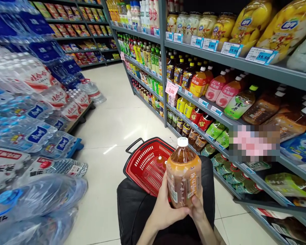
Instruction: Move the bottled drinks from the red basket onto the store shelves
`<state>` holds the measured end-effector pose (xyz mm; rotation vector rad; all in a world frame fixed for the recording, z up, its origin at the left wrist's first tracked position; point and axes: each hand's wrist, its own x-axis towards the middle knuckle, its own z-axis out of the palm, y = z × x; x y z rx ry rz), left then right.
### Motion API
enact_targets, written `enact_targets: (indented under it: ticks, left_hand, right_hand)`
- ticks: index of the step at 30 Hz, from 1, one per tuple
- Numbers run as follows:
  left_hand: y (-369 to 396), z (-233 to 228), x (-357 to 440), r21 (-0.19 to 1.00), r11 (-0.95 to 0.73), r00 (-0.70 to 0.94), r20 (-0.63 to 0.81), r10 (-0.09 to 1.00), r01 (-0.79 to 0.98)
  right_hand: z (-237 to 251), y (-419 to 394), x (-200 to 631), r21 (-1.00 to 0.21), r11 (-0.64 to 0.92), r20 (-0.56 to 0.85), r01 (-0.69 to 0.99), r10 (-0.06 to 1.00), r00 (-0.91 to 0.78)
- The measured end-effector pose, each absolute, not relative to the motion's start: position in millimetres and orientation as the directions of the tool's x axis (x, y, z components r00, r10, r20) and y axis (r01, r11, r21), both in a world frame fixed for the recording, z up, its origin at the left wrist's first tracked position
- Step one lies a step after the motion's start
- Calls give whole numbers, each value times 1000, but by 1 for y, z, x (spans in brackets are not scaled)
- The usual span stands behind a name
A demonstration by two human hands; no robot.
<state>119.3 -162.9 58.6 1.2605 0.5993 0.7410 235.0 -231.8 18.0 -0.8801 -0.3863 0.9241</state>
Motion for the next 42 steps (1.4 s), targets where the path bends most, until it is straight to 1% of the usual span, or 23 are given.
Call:
enact_targets:
  ticks: [4,10,12,16,21,23,27,30,32,33,35,37,38,40,42]
  left_hand:
    - [-166,72,124,987,96,653,10,757,-127]
    - [-165,79,130,986,82,656,36,754,-149]
    - [-164,79,130,985,76,655,45,754,-156]
    - [-164,79,126,987,48,654,65,754,-153]
    - [-164,70,120,991,-12,608,89,789,-131]
    - [-163,66,119,991,-41,591,111,799,-131]
    - [-161,57,118,985,-66,560,147,816,-161]
    - [-160,47,115,980,-85,520,168,838,-180]
    - [-159,39,111,979,-78,507,166,846,-190]
    - [-158,35,109,979,-64,502,154,851,-193]
    - [-157,30,105,981,-29,485,119,867,-189]
    - [-156,29,103,981,7,471,86,878,-192]
    - [-155,29,103,979,29,470,71,880,-202]
    - [-156,32,104,971,70,474,48,879,-229]
    - [-156,35,106,966,94,475,34,879,-242]
  right_hand:
    - [-5,-242,240,-808,263,-116,-528,807,579]
    - [-34,-251,239,-845,292,-149,-448,676,721]
    - [-37,-252,237,-845,284,-169,-454,662,730]
    - [-34,-251,235,-860,251,-164,-444,688,707]
    - [-14,-241,232,-901,223,-64,-372,779,624]
    - [-4,-236,230,-897,231,-46,-378,800,598]
    - [14,-227,230,-884,223,-60,-411,818,573]
    - [31,-221,234,-902,201,-27,-382,856,516]
    - [43,-216,237,-928,186,11,-323,881,474]
    - [48,-214,238,-948,173,32,-268,888,459]
    - [58,-210,241,-987,132,76,-94,891,448]
    - [64,-208,243,-993,79,110,86,886,450]
    - [66,-207,243,-987,57,119,148,881,457]
    - [68,-207,242,-978,37,131,204,872,471]
    - [68,-208,239,-974,31,138,224,865,482]
